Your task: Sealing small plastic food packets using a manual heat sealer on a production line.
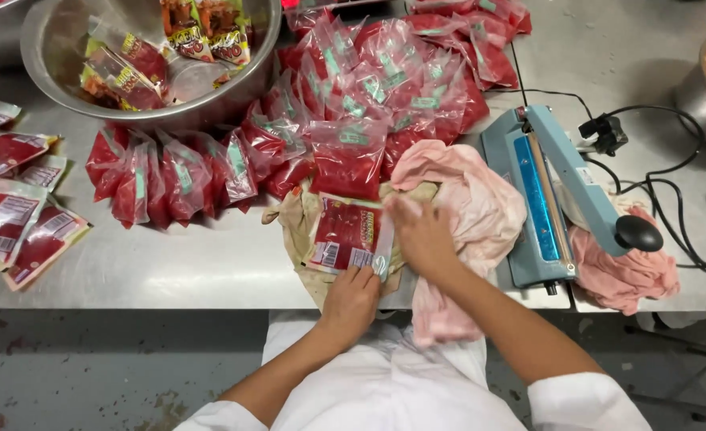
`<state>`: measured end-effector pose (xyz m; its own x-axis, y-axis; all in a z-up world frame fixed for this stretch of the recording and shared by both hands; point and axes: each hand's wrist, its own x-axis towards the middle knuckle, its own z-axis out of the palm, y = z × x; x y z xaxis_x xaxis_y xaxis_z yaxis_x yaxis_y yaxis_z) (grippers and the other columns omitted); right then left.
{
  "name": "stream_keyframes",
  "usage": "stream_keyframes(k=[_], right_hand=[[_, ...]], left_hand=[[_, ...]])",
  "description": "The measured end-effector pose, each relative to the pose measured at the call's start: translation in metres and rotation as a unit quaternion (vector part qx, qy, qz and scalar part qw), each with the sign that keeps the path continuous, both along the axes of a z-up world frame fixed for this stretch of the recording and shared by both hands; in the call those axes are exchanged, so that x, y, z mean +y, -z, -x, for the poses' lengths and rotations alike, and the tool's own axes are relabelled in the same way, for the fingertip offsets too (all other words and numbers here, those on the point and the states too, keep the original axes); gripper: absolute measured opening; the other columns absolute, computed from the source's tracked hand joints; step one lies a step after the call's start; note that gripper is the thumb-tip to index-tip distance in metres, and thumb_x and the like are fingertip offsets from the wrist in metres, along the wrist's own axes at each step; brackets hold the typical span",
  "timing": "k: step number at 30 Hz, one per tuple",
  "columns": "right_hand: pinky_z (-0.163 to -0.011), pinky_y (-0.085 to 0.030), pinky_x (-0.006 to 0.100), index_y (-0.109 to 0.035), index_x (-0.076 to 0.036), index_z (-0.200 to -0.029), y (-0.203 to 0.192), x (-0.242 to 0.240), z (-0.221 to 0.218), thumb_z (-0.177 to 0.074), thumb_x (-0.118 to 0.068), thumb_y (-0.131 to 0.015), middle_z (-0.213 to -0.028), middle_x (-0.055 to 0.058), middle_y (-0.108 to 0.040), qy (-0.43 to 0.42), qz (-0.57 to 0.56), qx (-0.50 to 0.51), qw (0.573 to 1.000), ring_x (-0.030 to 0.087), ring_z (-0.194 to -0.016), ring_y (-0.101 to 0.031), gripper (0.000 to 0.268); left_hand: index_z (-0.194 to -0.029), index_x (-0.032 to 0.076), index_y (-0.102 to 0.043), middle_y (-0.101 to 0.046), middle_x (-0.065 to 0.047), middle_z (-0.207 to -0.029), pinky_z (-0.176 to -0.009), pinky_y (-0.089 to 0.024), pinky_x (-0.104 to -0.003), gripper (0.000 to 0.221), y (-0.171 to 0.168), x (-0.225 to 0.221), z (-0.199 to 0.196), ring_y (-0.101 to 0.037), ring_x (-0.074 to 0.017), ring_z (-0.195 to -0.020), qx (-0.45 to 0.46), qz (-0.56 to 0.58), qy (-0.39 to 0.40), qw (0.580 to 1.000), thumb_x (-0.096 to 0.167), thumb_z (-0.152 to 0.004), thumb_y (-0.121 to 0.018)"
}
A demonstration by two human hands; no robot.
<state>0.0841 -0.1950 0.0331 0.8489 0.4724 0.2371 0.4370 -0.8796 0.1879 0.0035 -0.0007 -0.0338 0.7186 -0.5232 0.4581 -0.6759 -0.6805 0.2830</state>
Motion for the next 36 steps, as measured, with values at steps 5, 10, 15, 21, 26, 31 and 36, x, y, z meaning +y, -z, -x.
stream_keyframes(k=[5, 10, 15, 21, 26, 31, 36], right_hand=[[-0.078, -0.049, 0.049, -0.075, -0.026, -0.12, 0.012, -0.016, -0.021, -0.094, -0.023, -0.054, -0.126, -0.007, -0.072, 0.069, -0.067, 0.04, 0.995, 0.037, -0.105, -0.061, 0.034], [-0.096, -0.045, 0.048, -0.065, -0.019, -0.139, 0.011, -0.039, -0.06, -0.084, -0.016, -0.059, -0.134, 0.011, -0.059, 0.051, -0.196, -0.218, 0.955, 0.039, -0.12, -0.051, 0.055], [-0.081, -0.046, 0.051, -0.063, -0.023, -0.117, -0.013, 0.008, -0.012, -0.079, -0.058, -0.074, -0.106, 0.007, -0.061, 0.19, -0.312, 0.024, 0.931, 0.038, -0.098, -0.06, 0.054], [-0.075, -0.058, 0.045, -0.053, 0.0, -0.134, -0.022, 0.037, 0.023, -0.096, -0.036, -0.062, -0.121, 0.019, -0.054, 0.194, -0.681, 0.438, 0.554, 0.033, -0.104, -0.058, 0.053], [-0.055, -0.05, 0.023, -0.078, -0.011, -0.101, -0.011, 0.012, 0.022, -0.098, -0.009, -0.057, -0.073, -0.004, -0.067, 0.097, -0.628, 0.367, 0.679, 0.009, -0.064, -0.061, 0.021], [-0.055, -0.052, 0.028, -0.077, -0.001, -0.096, -0.129, -0.01, 0.085, -0.095, -0.015, -0.075, -0.076, 0.006, -0.068, 0.124, -0.7, 0.315, 0.629, 0.013, -0.072, -0.054, 0.015], [-0.043, -0.046, 0.027, -0.074, 0.004, -0.104, -0.104, -0.107, 0.139, -0.091, -0.018, -0.071, -0.08, 0.011, -0.071, 0.26, -0.748, 0.32, 0.52, 0.016, -0.058, -0.059, 0.025]], left_hand=[[-0.096, 0.003, -0.07, -0.062, -0.013, -0.088, -0.068, -0.05, -0.043, 0.013, -0.064, 0.021, 0.0, -0.064, -0.0358, -0.08, 0.118, 0.062, -0.007, 0.991, 0.013, -0.088, -0.069], [-0.102, 0.007, -0.073, -0.063, -0.012, -0.092, -0.069, -0.051, -0.042, 0.042, -0.046, -0.002, -0.017, -0.063, -0.0334, -0.086, 0.021, -0.033, 0.002, 0.999, 0.029, -0.07, -0.087], [-0.088, 0.007, -0.068, -0.061, -0.009, -0.082, -0.072, -0.05, -0.039, 0.021, -0.087, 0.014, -0.041, -0.063, -0.0314, -0.079, 0.0, 0.134, -0.044, 0.99, 0.021, -0.076, -0.079], [-0.084, 0.011, -0.069, -0.057, -0.003, -0.077, -0.067, -0.048, -0.036, 0.005, -0.107, -0.002, -0.019, -0.06, -0.0273, -0.073, -0.031, 0.185, 0.007, 0.982, 0.012, -0.088, -0.072], [-0.101, 0.016, -0.078, -0.068, -0.003, -0.109, -0.091, -0.049, -0.036, 0.014, -0.127, 0.02, -0.041, -0.063, -0.0269, -0.106, 0.152, 0.313, 0.097, 0.933, 0.021, -0.088, -0.074], [-0.152, 0.017, -0.037, -0.045, -0.016, -0.153, -0.109, -0.046, -0.049, 0.068, -0.143, -0.016, -0.03, -0.05, -0.0339, -0.139, 0.61, 0.613, 0.102, 0.492, 0.048, -0.095, -0.054], [-0.129, 0.011, -0.053, -0.067, -0.016, -0.126, -0.093, -0.058, -0.051, 0.047, -0.107, -0.081, -0.016, -0.069, -0.0305, -0.109, 0.737, 0.586, 0.145, 0.306, 0.012, -0.086, -0.07]])
